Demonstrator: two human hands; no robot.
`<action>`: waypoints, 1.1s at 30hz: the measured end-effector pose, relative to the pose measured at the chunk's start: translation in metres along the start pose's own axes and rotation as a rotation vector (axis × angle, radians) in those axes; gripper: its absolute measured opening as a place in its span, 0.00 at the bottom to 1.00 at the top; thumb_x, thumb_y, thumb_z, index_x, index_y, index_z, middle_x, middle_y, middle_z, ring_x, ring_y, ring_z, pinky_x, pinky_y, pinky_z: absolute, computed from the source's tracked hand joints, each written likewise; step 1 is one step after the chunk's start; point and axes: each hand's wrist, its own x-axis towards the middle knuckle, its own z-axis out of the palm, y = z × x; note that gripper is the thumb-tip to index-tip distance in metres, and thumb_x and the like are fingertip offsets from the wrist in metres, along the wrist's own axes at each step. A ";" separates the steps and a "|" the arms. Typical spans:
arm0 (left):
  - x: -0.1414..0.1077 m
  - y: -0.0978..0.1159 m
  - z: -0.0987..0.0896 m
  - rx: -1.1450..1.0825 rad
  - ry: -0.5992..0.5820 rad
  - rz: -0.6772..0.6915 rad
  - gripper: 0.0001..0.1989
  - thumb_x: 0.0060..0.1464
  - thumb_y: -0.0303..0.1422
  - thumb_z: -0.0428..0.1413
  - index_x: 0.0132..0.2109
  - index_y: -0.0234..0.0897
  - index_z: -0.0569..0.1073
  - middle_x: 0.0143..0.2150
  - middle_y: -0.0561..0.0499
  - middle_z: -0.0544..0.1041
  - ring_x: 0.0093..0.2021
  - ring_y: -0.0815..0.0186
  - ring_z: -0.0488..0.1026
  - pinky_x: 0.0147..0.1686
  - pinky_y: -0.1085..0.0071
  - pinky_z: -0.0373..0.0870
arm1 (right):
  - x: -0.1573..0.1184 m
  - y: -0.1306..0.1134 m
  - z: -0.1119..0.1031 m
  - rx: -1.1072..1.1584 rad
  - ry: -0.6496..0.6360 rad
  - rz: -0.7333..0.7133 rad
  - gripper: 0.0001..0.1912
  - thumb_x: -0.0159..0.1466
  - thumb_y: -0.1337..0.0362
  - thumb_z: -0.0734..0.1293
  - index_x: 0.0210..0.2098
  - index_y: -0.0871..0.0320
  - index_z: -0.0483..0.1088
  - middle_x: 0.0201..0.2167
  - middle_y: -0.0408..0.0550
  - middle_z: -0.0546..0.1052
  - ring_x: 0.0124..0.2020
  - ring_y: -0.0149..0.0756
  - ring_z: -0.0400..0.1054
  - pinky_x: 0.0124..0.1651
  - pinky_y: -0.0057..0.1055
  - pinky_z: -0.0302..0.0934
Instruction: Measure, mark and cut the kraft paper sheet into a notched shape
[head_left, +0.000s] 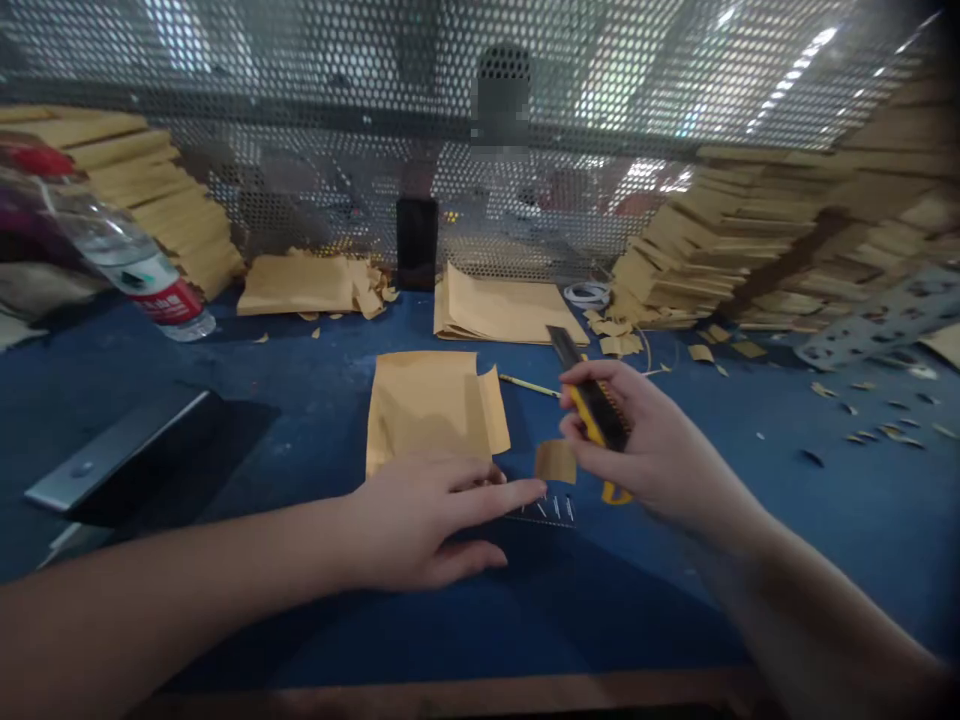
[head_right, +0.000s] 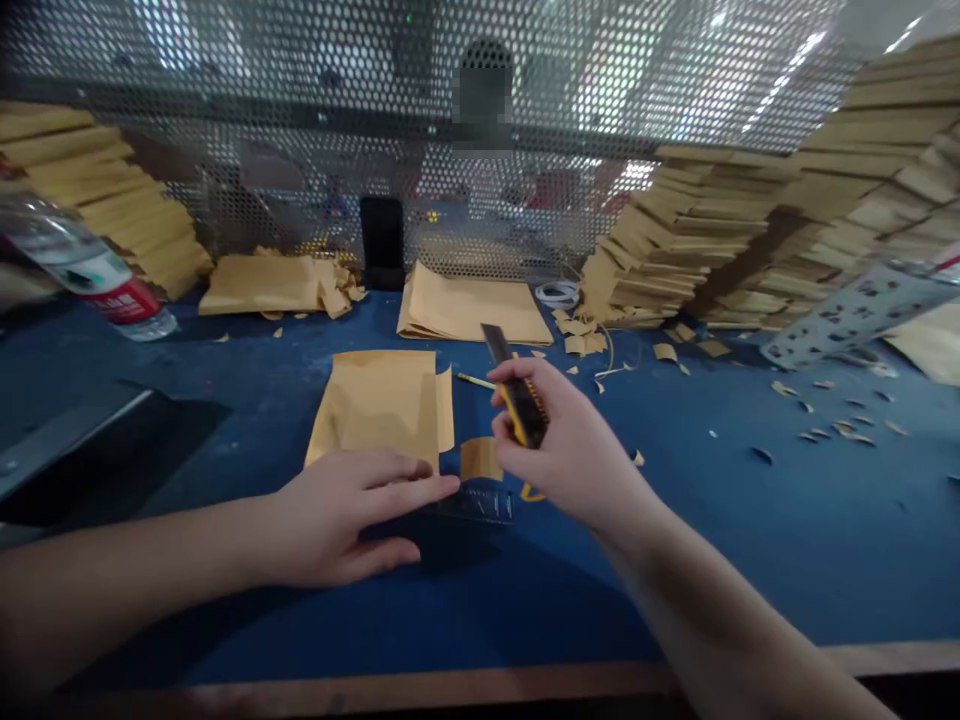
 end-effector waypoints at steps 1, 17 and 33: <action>-0.001 0.004 -0.002 -0.019 0.008 -0.020 0.27 0.65 0.46 0.50 0.67 0.45 0.58 0.56 0.45 0.74 0.50 0.59 0.76 0.46 0.62 0.77 | 0.000 -0.006 0.008 0.023 -0.015 -0.007 0.23 0.56 0.70 0.70 0.49 0.50 0.65 0.39 0.43 0.71 0.35 0.33 0.69 0.40 0.33 0.66; 0.001 -0.134 -0.069 0.104 0.213 -0.792 0.18 0.64 0.40 0.56 0.57 0.36 0.69 0.54 0.45 0.73 0.49 0.60 0.74 0.48 0.57 0.75 | 0.019 0.024 0.036 0.133 -0.051 -0.046 0.17 0.63 0.64 0.68 0.51 0.57 0.64 0.40 0.45 0.71 0.37 0.33 0.69 0.42 0.36 0.68; -0.019 -0.114 -0.055 0.264 0.148 -0.810 0.19 0.64 0.41 0.55 0.57 0.35 0.68 0.53 0.45 0.73 0.48 0.60 0.74 0.47 0.57 0.75 | 0.019 0.034 0.050 -0.311 -0.035 -0.011 0.17 0.68 0.56 0.67 0.52 0.59 0.69 0.43 0.48 0.75 0.36 0.33 0.71 0.39 0.36 0.70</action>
